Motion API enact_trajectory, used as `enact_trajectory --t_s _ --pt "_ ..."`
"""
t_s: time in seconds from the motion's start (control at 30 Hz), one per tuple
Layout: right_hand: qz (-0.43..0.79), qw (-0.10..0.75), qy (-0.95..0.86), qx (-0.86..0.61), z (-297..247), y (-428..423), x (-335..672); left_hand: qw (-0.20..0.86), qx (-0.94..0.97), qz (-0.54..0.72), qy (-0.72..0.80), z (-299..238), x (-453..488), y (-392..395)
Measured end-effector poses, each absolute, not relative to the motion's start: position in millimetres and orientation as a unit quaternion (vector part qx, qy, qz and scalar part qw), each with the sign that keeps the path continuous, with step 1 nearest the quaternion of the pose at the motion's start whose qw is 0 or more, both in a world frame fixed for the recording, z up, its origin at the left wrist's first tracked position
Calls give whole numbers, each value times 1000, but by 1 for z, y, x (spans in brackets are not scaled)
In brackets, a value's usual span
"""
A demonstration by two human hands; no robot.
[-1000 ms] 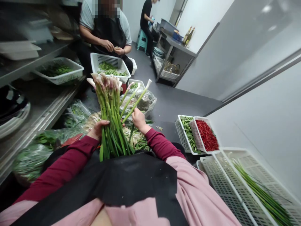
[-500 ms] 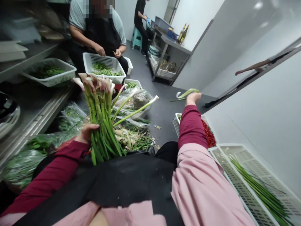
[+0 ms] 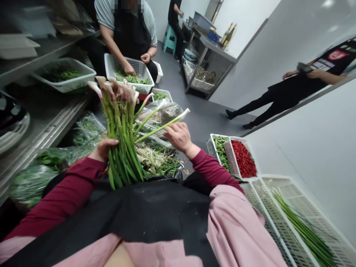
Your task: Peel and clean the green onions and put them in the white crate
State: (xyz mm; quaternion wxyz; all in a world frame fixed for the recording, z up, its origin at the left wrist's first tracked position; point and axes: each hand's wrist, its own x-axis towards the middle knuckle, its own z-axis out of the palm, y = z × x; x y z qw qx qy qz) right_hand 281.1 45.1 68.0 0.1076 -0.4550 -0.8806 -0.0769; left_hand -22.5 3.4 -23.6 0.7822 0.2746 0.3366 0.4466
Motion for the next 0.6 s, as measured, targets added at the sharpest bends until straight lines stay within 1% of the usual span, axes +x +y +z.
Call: enact_trajectory --t_s 0.03,0.1,0.17,0.2,0.33,0.43,0.5,0.53,0.6 --pt "-90 94 -899 -419 84 53 279 785 274 446 332 -22 -21 3" --pt "-70 27 -930 -361 105 71 276 788 275 445 326 -20 -19 2" --pt "-7 -33 -943 -330 109 84 277 787 275 446 327 -17 -18 1" --pt "34 -45 -945 -322 108 87 279 787 275 445 327 -15 -18 1" --pt "211 -11 -918 -336 96 81 289 790 274 448 317 -11 -17 0" --pt "309 6 -849 -428 89 65 291 788 283 441 322 -12 -16 -1" --pt "339 20 -792 -508 82 53 287 791 287 423 337 -14 -15 -1" --pt "340 32 -766 -544 77 50 284 799 294 396 343 -16 -15 0" --pt "323 68 -728 -601 66 48 282 798 315 383 342 -19 -15 2"
